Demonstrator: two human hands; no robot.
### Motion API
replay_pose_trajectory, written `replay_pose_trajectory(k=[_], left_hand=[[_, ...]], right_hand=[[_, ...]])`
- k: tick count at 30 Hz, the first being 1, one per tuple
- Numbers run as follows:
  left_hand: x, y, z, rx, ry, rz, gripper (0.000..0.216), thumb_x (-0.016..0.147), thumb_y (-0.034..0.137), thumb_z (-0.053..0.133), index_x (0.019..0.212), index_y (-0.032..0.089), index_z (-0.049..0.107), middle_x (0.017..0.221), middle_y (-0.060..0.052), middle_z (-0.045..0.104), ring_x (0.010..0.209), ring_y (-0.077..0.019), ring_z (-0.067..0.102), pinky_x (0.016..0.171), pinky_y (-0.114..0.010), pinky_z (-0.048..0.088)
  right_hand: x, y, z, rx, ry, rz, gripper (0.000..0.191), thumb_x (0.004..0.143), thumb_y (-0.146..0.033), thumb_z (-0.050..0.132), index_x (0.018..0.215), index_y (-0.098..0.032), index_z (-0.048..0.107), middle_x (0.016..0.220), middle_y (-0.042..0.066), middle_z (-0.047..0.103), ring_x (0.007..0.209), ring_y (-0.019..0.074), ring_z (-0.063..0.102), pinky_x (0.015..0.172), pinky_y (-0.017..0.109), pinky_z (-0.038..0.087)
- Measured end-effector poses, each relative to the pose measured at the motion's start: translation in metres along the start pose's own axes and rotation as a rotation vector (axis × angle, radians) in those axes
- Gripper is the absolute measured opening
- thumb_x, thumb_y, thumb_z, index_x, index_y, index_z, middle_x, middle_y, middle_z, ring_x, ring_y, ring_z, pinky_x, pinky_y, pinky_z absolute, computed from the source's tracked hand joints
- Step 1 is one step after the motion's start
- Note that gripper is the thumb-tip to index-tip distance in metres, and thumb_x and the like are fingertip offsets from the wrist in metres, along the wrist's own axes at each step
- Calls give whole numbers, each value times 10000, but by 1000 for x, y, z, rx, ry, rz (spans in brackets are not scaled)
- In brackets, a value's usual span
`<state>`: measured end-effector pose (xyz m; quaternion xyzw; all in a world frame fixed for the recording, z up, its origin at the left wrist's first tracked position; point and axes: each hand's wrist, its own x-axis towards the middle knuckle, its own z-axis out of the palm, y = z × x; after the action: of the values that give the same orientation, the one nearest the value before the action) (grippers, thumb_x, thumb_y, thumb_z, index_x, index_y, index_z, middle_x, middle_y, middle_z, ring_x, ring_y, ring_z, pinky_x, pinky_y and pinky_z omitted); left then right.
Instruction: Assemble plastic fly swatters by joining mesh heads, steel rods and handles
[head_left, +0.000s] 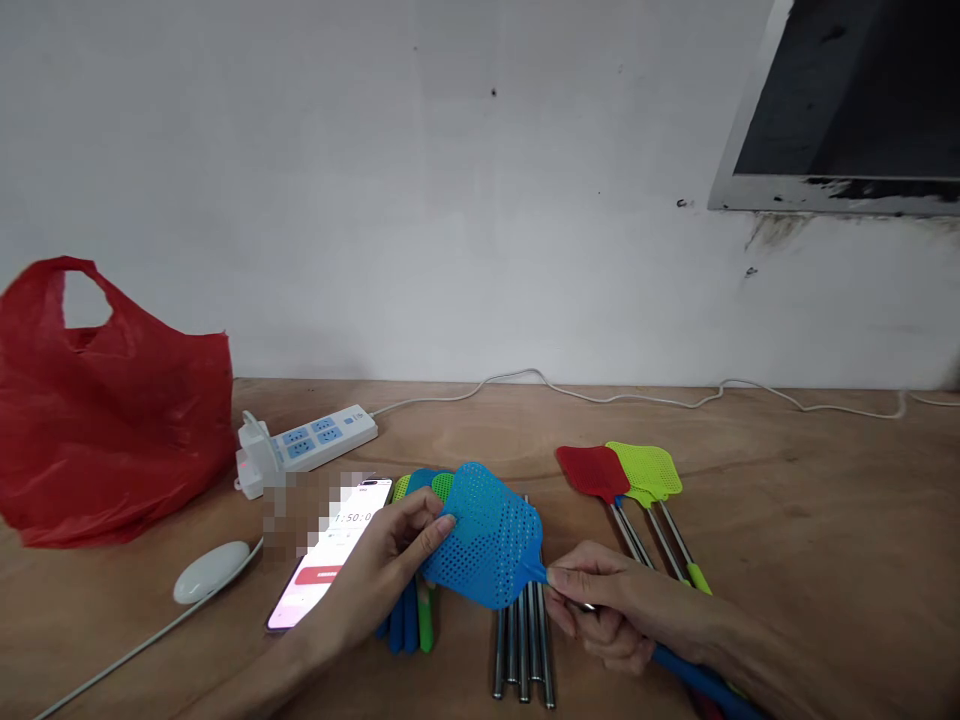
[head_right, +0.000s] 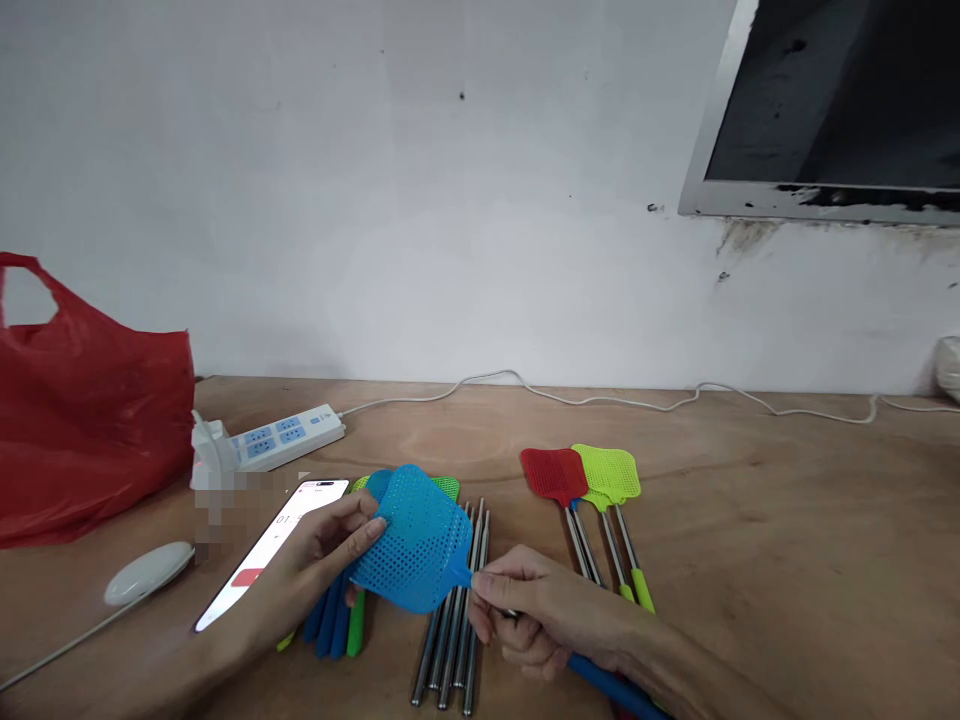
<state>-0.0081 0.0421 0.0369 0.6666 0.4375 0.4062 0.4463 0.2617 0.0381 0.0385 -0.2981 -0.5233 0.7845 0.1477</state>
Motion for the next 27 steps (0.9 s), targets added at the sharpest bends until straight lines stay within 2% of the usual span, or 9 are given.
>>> replay_pose_trajectory(k=[4, 9, 11, 14, 17, 20, 22, 24, 27], left_hand=[[2, 8, -1, -127, -15, -185, 424, 825, 598, 663, 757, 205, 520, 484, 98, 472, 346, -79, 451, 312, -164, 408], [4, 8, -5, -232, 20, -302, 395, 779, 554, 730, 758, 201, 553, 427, 96, 491, 310, -64, 407, 271, -124, 342], [4, 9, -4, -218, 34, -285, 414, 772, 575, 725, 741, 200, 552, 426, 97, 477, 311, -64, 402, 269, -128, 345], [2, 15, 0, -131, 98, -189, 440, 766, 612, 700, 729, 192, 574, 456, 103, 429, 326, -65, 395, 274, -145, 362], [-1, 17, 7, -82, 182, -120, 430, 786, 611, 671, 725, 193, 587, 494, 104, 391, 325, -51, 356, 271, -142, 313], [0, 13, 6, -105, 218, -120, 429, 815, 626, 629, 744, 208, 566, 489, 113, 351, 301, -42, 292, 261, -140, 254], [3, 9, -1, -134, 237, -131, 447, 811, 652, 620, 759, 213, 552, 450, 129, 311, 281, -40, 235, 252, -143, 222], [8, 7, -10, -208, 357, -131, 465, 765, 654, 677, 793, 205, 559, 443, 143, 286, 305, -38, 236, 276, -126, 213], [12, 7, -17, -193, 402, -82, 466, 776, 634, 688, 814, 183, 582, 462, 127, 363, 329, -43, 307, 307, -130, 258]], right_hand=[[4, 2, 9, -295, 186, -49, 507, 879, -687, 500, 687, -218, 493, 441, -123, 304, 365, 58, 198, 354, 214, 171], [4, -1, 20, -701, 395, -261, 492, 972, -540, 437, 625, -199, 504, 556, -43, 403, 550, 104, 377, 511, 239, 274], [4, -2, 19, -594, 371, -183, 478, 947, -578, 462, 644, -210, 493, 534, -61, 372, 509, 96, 342, 481, 236, 254], [2, -5, 17, -228, 203, 49, 473, 862, -676, 523, 690, -242, 444, 459, -128, 260, 385, 68, 173, 384, 225, 153], [0, -10, 20, -81, 116, 106, 476, 834, -671, 562, 680, -247, 412, 443, -146, 219, 373, 58, 101, 362, 217, 112], [-1, -12, 23, -260, 231, 29, 456, 876, -640, 514, 677, -235, 442, 466, -116, 275, 389, 69, 197, 378, 223, 162], [0, -9, 20, -487, 378, -118, 478, 893, -620, 503, 637, -218, 468, 513, -69, 361, 464, 89, 322, 420, 231, 206], [2, -5, 11, -597, 504, -225, 517, 877, -632, 527, 586, -210, 463, 536, -45, 402, 511, 100, 363, 439, 235, 210], [7, 0, -8, -325, 490, -70, 517, 827, -718, 518, 646, -239, 452, 434, -117, 276, 369, 69, 187, 366, 225, 127]])
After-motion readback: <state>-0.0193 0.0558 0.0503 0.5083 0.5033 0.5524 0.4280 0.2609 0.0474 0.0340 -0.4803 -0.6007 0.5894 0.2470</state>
